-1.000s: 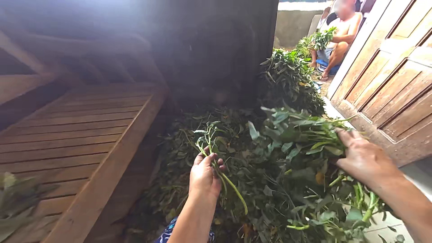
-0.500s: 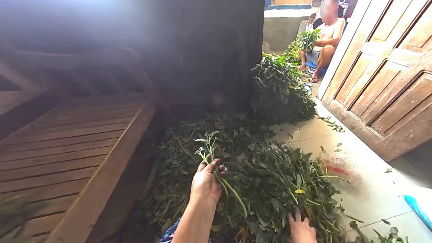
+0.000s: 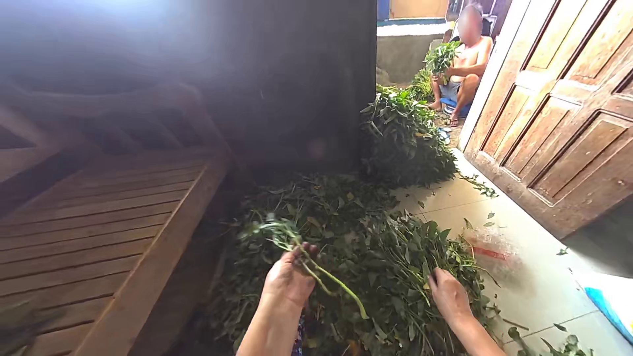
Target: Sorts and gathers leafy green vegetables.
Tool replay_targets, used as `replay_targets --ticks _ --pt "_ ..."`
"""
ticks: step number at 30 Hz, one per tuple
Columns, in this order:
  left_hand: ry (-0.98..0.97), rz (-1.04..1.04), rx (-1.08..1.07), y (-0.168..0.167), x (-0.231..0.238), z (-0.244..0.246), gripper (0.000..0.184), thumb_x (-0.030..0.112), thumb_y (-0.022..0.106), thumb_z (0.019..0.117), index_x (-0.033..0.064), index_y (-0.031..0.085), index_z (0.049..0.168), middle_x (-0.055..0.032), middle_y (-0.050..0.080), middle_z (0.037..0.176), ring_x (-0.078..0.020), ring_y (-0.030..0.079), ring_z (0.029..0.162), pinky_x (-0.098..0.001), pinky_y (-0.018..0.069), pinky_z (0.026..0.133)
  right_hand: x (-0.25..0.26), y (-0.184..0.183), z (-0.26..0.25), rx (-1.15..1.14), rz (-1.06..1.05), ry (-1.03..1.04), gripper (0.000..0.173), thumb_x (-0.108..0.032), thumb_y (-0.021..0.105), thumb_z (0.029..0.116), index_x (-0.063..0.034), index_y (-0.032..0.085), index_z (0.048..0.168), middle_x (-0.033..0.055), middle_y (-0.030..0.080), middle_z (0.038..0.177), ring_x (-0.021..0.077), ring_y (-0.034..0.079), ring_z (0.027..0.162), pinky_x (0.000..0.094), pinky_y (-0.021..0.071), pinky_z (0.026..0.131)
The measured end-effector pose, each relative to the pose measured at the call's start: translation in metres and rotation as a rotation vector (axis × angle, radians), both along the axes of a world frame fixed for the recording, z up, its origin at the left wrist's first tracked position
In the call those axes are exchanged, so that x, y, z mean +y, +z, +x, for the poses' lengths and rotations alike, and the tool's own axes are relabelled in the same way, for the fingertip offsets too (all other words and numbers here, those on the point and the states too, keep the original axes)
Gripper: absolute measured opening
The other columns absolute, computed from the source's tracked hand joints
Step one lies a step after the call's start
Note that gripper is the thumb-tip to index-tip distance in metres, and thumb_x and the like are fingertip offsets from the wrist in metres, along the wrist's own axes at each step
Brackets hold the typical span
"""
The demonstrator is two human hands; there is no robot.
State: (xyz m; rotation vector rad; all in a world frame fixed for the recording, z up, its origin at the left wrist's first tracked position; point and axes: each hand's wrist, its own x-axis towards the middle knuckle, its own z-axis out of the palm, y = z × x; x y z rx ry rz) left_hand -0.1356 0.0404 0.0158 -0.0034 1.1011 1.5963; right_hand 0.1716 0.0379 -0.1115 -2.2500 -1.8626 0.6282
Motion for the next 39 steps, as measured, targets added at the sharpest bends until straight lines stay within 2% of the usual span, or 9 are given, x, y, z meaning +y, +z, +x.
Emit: replay_targets --ticks 3,6,13,16,21,26,32,35,39 --pt "-0.183 -0.055 -0.109 0.008 -0.005 0.003 0.023 0.016 0.036 0.1088 0.0046 0.056 0.108 -0.0083 0.061 0.075 -0.0188 0.066 0.065 -0.0349 0.0608 0.066 0.01 -0.005 -0.002 -0.064 -0.193 -0.05 0.045 -0.029 0.056 0.1045 0.0005 0.058 0.139 0.0229 0.061 0.137 0.0375 0.062 0.126 0.0528 0.05 0.104" --pt "-0.094 0.014 -0.13 0.006 -0.001 0.008 0.016 0.012 0.038 0.108 0.0057 0.053 0.112 -0.0087 0.062 0.079 -0.0188 0.066 0.066 -0.035 0.0613 0.065 0.01 -0.016 -0.006 -0.073 -0.302 0.001 0.046 -0.028 0.061 0.1015 -0.0012 0.059 0.139 0.0232 0.058 0.142 0.0387 0.059 0.129 0.0558 0.0489 0.106" --pt "-0.092 0.076 -0.173 0.0 0.002 0.022 0.02 0.013 0.041 0.1081 0.0056 0.056 0.118 -0.0108 0.069 0.092 -0.021 0.071 0.077 -0.0361 0.0618 0.068 0.012 -0.009 0.022 0.439 -0.194 -0.048 0.039 -0.028 0.067 0.1 0.0029 0.066 0.124 0.0225 0.069 0.117 0.0333 0.067 0.11 0.051 0.0501 0.101" --pt "-0.25 0.122 -0.223 0.004 0.005 0.029 0.024 0.011 0.04 0.1079 0.0025 0.061 0.116 -0.0113 0.07 0.088 -0.0211 0.072 0.077 -0.0359 0.0626 0.072 0.01 -0.006 0.038 0.557 -0.288 -0.183 0.039 -0.031 0.067 0.1014 0.0003 0.065 0.124 0.0139 0.067 0.104 0.0192 0.062 0.082 0.0383 0.0519 0.078" --pt "-0.259 0.275 -0.256 0.004 0.011 0.041 0.025 0.012 0.036 0.1092 0.0067 0.059 0.116 -0.0094 0.069 0.083 -0.0183 0.071 0.07 -0.0318 0.0615 0.066 0.006 0.051 0.046 1.047 -0.039 -0.371 0.013 -0.015 0.059 0.1045 -0.0034 0.062 0.11 -0.0026 0.061 0.07 -0.0003 0.044 0.046 0.0153 0.0369 0.042" --pt "-0.371 0.232 -0.316 0.008 0.012 0.064 0.025 0.01 0.041 0.1083 0.0049 0.059 0.124 -0.012 0.073 0.096 -0.0233 0.074 0.084 -0.0398 0.0631 0.078 -0.014 0.043 0.057 1.12 -0.092 -0.366 0.016 -0.007 0.061 0.1015 -0.002 0.06 0.116 0.0011 0.063 0.08 0.0029 0.049 0.052 0.0181 0.0419 0.048" --pt "-0.443 0.11 -0.261 -0.004 0.006 0.078 0.019 0.006 0.041 0.1073 0.0043 0.057 0.118 -0.0084 0.069 0.088 -0.0132 0.068 0.067 -0.0242 0.0585 0.058 -0.057 0.019 0.049 1.458 -0.349 -0.571 0.021 -0.017 0.047 0.1088 -0.0091 0.063 0.099 -0.0024 0.064 0.072 0.0009 0.049 0.049 0.0163 0.0421 0.045" --pt "-0.407 0.054 -0.2 -0.014 0.005 0.077 0.02 0.011 0.041 0.1089 0.0042 0.056 0.12 -0.0077 0.065 0.084 -0.0123 0.064 0.06 -0.0229 0.0548 0.052 -0.067 0.023 0.043 1.747 -0.26 -0.544 0.019 -0.013 0.044 0.1078 -0.0103 0.062 0.104 0.0026 0.069 0.081 0.0094 0.066 0.065 0.0242 0.0563 0.058" --pt "-0.358 -0.014 -0.18 -0.014 0.008 0.083 0.019 0.018 0.044 0.109 0.0046 0.057 0.109 -0.0042 0.061 0.076 -0.0073 0.056 0.051 -0.0191 0.0489 0.044 -0.061 0.044 0.043 1.724 -0.077 -0.382 0.007 -0.007 0.055 0.1022 -0.0108 0.059 0.107 0.0062 0.072 0.082 0.0179 0.072 0.071 0.0335 0.0625 0.066"
